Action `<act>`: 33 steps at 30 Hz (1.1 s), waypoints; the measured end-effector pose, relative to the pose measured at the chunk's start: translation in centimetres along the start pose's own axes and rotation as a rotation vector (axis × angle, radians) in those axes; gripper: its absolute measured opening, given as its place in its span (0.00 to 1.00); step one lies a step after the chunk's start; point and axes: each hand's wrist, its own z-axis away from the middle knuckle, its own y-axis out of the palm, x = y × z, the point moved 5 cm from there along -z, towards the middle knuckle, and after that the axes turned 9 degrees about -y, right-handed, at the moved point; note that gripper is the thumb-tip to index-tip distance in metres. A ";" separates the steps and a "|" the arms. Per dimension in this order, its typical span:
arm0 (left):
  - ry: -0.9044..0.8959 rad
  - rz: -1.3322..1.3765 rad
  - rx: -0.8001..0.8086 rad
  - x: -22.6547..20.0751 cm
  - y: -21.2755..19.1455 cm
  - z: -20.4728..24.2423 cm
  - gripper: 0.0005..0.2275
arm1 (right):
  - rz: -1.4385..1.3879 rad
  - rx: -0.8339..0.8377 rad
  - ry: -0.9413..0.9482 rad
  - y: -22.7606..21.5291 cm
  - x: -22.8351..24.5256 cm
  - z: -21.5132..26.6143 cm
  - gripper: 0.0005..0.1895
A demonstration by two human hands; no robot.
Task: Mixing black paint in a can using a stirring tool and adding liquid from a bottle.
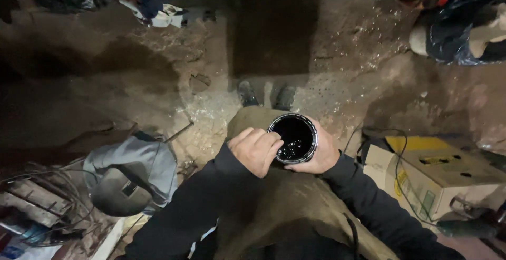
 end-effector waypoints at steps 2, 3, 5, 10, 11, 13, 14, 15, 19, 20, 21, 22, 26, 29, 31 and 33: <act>0.019 -0.006 0.002 -0.1 0.7 -0.3 0.04 | -0.012 -0.009 0.049 0.0 -1.0 0.7 0.59; 0.059 -0.019 -0.002 -0.2 0.9 -0.5 0.04 | -0.015 -0.011 0.036 0.0 -1.2 0.9 0.59; 0.097 -0.032 0.002 -0.3 1.5 -0.5 0.03 | -0.022 -0.016 0.029 -0.2 -1.4 1.3 0.59; 0.045 -0.074 0.103 -0.3 2.6 -0.3 0.03 | 0.006 0.015 0.046 -1.0 -1.4 1.5 0.58; 0.046 -0.075 0.102 -0.3 2.6 -0.4 0.03 | 0.006 0.014 0.045 -1.2 -1.6 1.6 0.58; 0.079 -0.061 0.151 -0.3 2.8 -0.4 0.03 | 0.035 -0.001 -0.071 -1.7 -1.3 1.6 0.58; 0.080 -0.065 0.147 -0.5 2.8 -0.4 0.03 | 0.035 0.000 -0.076 -1.8 -1.4 1.7 0.58; 0.067 -0.058 0.155 -0.6 2.9 -0.6 0.03 | 0.042 -0.008 -0.075 -2.0 -1.5 1.8 0.58; 0.049 -0.106 0.126 -1.5 3.0 -1.3 0.03 | 0.043 -0.033 -0.071 -2.7 -1.4 1.8 0.59; 0.048 -0.107 0.123 -1.8 2.8 -1.4 0.03 | 0.044 -0.031 -0.074 -3.0 -1.0 1.5 0.59; 0.036 -0.105 0.091 -2.1 2.6 -1.6 0.03 | 0.028 -0.009 -0.054 -3.2 -0.7 1.2 0.59; 0.025 -0.104 0.059 -2.3 2.3 -1.7 0.03 | 0.013 0.012 -0.034 -3.3 -0.4 1.0 0.60; -0.040 -0.051 -0.007 -2.5 2.2 -1.8 0.03 | 0.015 0.016 0.002 -3.6 -0.5 1.1 0.59; -0.022 -0.057 -0.010 -2.4 2.7 -1.7 0.03 | -0.068 0.024 0.040 -3.6 -1.0 1.4 0.59; 0.047 -0.062 0.022 -2.4 3.4 -1.3 0.03 | 0.023 0.022 -0.063 -3.7 -0.5 1.5 0.56; 0.070 -0.059 0.032 -2.5 3.3 -1.4 0.03 | 0.041 0.023 -0.087 -3.7 -0.7 1.6 0.56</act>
